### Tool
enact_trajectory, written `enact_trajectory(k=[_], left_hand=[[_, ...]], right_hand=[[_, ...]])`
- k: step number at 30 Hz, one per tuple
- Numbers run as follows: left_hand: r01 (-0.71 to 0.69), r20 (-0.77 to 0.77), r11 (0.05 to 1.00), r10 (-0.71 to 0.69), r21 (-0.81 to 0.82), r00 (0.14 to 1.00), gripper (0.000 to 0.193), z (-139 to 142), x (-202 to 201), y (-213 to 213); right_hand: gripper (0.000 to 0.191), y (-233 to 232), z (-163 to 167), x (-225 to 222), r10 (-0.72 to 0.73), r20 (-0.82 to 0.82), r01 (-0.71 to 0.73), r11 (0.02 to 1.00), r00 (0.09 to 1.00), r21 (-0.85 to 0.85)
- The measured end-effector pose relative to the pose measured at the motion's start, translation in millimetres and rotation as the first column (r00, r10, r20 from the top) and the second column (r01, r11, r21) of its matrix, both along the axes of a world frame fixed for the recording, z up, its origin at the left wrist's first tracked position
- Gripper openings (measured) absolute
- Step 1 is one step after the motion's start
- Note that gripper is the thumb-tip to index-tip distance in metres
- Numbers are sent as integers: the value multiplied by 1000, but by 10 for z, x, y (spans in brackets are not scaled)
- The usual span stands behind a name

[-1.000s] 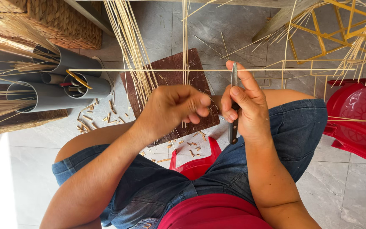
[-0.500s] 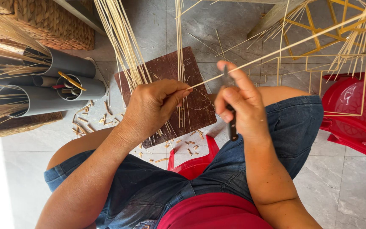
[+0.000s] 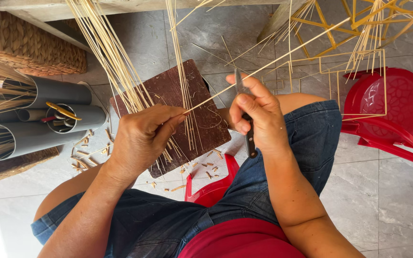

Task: The person sits on a red stool and uses a knife to shave and shape thin bamboo strips over a wooden block. They repeatedly pull strips from a bundle, shave them, and occasionally use scissors to trim the ends.

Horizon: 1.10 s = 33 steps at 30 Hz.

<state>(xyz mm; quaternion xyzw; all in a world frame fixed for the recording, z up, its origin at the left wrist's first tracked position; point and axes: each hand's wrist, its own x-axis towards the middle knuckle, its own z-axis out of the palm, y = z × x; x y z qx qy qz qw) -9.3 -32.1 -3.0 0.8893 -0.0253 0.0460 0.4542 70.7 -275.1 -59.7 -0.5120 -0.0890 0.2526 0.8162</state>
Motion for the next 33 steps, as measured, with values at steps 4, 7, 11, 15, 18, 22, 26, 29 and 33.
enact_trajectory(k=[4, 7, 11, 15, 18, 22, 26, 29, 33], left_hand=[[-12, -56, 1000, 13, 13, 998, 11, 4, -28, 69], [-10, -71, 1000, 10, -4, 997, 11, -11, -49, 107], [20, -50, 1000, -20, -12, 999, 11, -16, -63, 176], [-23, -146, 1000, 25, 16, 989, 11, 14, -86, 249], [-29, -153, 1000, 30, 12, 988, 12, 36, -108, 288], [-41, -114, 999, 45, 33, 993, 12, 39, -122, 332], [-107, -98, 994, 107, 8, 989, 16, 18, -123, 350], [-100, -136, 993, 91, -61, 986, 21, -23, -99, 313], [-49, -190, 994, 30, -96, 981, 20, -108, -45, 192]], right_hand=[[40, -159, 19, 106, -115, -21, 115, 993, 993, -26], [40, -248, 18, 164, -149, -13, 149, 988, 989, 34], [39, -354, 9, 224, -211, -12, 211, 976, 977, 60], [39, -535, -21, 299, -266, 10, 265, 962, 964, 69], [37, -706, -99, 372, -310, 10, 307, 946, 951, 101], [30, -918, -187, 460, -388, -5, 383, 908, 922, 169], [35, -925, -140, 500, -476, 23, 466, 869, 879, 165], [40, -706, -39, 362, -328, 176, 315, 944, 928, 95], [55, -160, 12, 12, 67, 101, -58, 994, 993, -94]])
